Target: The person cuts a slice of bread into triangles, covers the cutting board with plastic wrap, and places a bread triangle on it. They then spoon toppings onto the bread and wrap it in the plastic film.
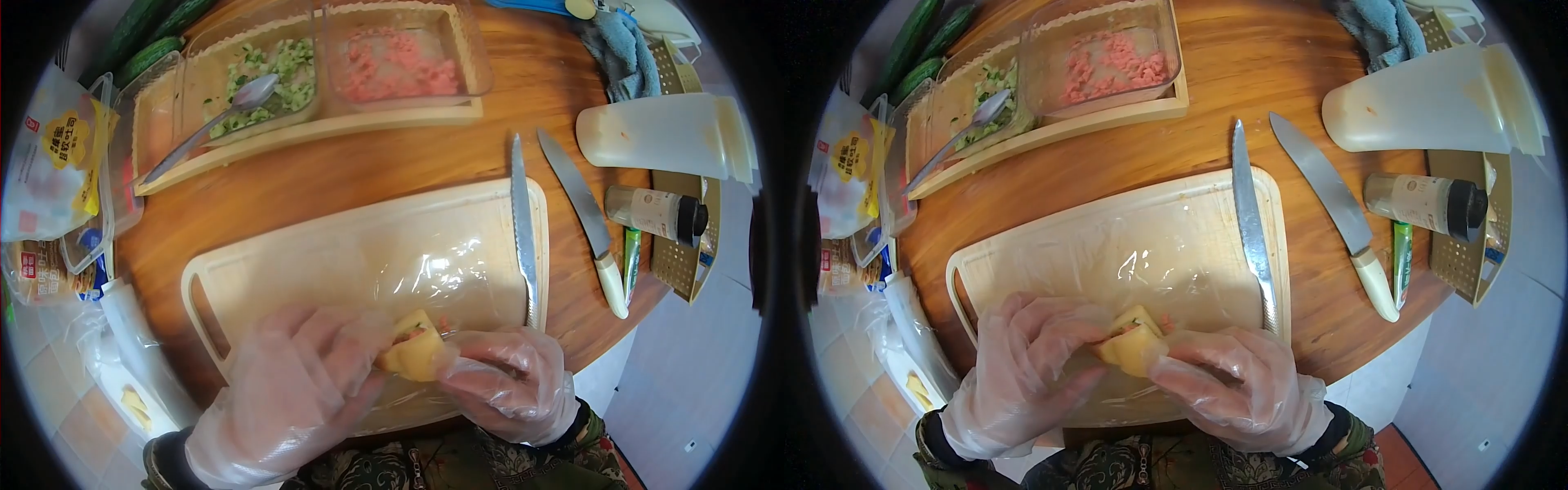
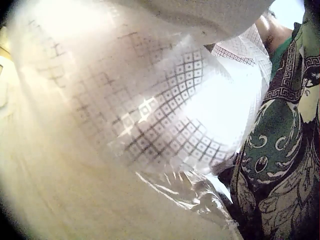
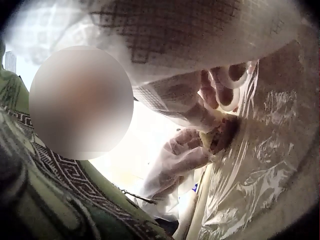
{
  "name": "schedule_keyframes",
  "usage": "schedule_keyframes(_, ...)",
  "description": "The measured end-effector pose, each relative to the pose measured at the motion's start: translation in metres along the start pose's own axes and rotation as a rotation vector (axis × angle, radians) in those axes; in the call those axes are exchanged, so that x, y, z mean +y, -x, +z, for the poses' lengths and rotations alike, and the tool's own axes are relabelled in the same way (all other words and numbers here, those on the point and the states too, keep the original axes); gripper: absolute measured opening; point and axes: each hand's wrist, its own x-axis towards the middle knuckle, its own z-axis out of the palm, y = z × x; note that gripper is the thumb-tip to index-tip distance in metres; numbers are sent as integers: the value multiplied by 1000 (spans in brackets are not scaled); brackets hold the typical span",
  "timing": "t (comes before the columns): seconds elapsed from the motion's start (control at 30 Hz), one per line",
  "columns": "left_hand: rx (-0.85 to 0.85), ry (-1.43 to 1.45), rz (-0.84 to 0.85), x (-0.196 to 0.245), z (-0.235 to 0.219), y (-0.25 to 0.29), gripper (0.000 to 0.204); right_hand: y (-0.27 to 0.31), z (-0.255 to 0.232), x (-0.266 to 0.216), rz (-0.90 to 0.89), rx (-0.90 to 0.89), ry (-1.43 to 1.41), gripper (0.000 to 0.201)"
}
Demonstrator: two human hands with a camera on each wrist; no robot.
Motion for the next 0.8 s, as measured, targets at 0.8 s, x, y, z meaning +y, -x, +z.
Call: schedule_keyframes(0.8,-30,-49,-52,5,-1,3,50,-2,-2,-1,51,-32,-97,41)
